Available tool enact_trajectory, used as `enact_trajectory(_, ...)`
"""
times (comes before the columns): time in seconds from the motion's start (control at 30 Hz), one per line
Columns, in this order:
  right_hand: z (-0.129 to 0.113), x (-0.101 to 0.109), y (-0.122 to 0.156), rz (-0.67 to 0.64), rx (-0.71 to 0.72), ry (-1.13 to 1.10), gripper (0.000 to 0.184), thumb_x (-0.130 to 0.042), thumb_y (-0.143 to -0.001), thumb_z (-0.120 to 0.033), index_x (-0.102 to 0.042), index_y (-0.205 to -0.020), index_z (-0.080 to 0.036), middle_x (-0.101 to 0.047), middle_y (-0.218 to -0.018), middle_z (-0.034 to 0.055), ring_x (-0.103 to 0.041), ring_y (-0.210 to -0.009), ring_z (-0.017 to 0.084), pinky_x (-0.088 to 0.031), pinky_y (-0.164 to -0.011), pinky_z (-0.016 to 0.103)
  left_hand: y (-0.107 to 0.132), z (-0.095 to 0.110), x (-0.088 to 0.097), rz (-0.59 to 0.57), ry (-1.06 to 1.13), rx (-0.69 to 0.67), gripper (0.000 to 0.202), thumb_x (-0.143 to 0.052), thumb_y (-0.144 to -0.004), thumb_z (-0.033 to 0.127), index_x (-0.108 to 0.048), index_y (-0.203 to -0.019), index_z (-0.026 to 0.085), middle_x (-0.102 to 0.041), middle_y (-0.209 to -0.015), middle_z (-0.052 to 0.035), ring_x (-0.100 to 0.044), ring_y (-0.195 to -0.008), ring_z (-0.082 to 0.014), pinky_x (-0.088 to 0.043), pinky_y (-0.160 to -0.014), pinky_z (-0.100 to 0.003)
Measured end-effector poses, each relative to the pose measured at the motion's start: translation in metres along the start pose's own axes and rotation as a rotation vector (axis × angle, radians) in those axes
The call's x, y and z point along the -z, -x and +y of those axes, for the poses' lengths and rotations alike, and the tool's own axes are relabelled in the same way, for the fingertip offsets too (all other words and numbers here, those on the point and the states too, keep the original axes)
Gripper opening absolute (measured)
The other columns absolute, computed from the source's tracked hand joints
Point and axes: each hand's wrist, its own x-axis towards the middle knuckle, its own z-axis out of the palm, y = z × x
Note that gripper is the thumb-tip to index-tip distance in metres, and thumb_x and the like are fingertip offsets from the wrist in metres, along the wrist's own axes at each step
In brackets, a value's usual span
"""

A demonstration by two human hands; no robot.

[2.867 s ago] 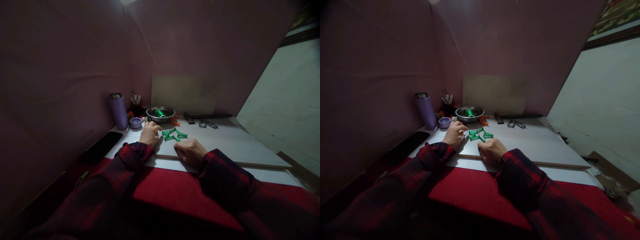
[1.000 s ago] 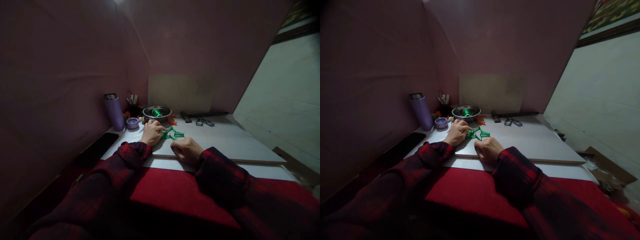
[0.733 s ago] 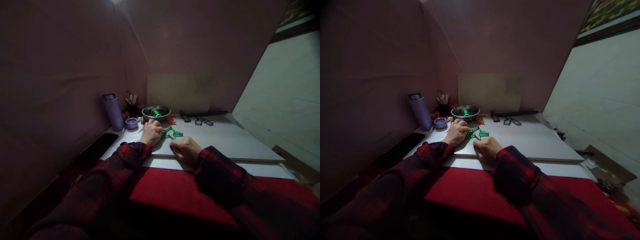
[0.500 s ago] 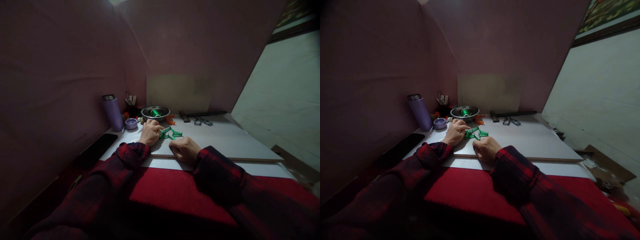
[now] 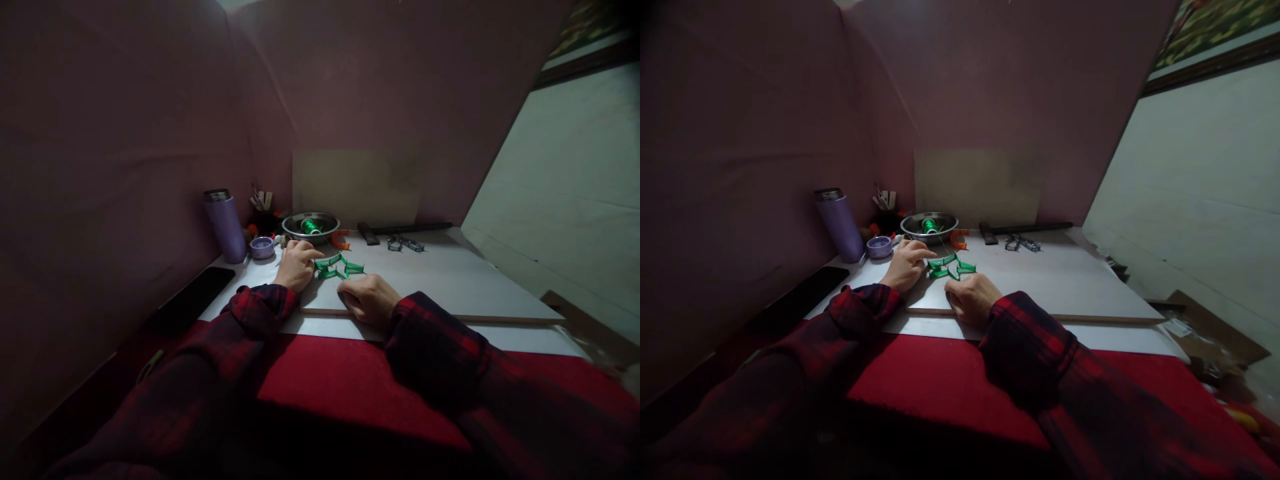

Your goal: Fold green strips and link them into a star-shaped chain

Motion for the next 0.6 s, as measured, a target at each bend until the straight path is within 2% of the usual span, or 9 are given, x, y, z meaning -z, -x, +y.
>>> enact_trajectory(0.37,0.002,-0.004,0.002,0.040,0.017,-0.057,0.020,-0.044,-0.083,-0.018,-0.063,-0.081,-0.014,-0.058,-0.056,0.0035,-0.046,-0.050,0.011,-0.030,-0.054,0.024,0.009,0.001,0.003,0.023,0.065,-0.064,0.025,-0.054,-0.074,0.009,-0.073,-0.081,0.024,-0.065,-0.091,-0.0030,-0.048,-0.091,-0.0182,-0.042,-0.087,-0.037)
enact_trajectory(0.5,-0.002,-0.001,0.001,0.058,-0.032,-0.150,0.017,-0.049,-0.081,-0.018,-0.065,-0.083,-0.014,-0.059,-0.058,0.0026,-0.047,-0.051,0.011,-0.033,-0.054,0.024,0.008,0.006,0.007,0.014,0.078,-0.102,0.031,-0.051,-0.072,0.004,-0.073,-0.082,0.023,-0.065,-0.091,-0.0037,-0.048,-0.091,-0.0181,-0.043,-0.086,-0.036)
enact_trajectory(0.6,-0.010,0.001,-0.003,0.129,-0.102,-0.255,0.013,-0.052,-0.077,-0.015,-0.065,-0.080,-0.014,-0.057,-0.055,-0.0004,-0.045,-0.049,0.010,-0.034,-0.054,0.023,0.008,0.009,0.009,-0.017,0.082,-0.132,0.040,-0.046,-0.070,-0.002,-0.073,-0.085,0.023,-0.065,-0.091,-0.0036,-0.047,-0.091,-0.0176,-0.043,-0.086,-0.034)
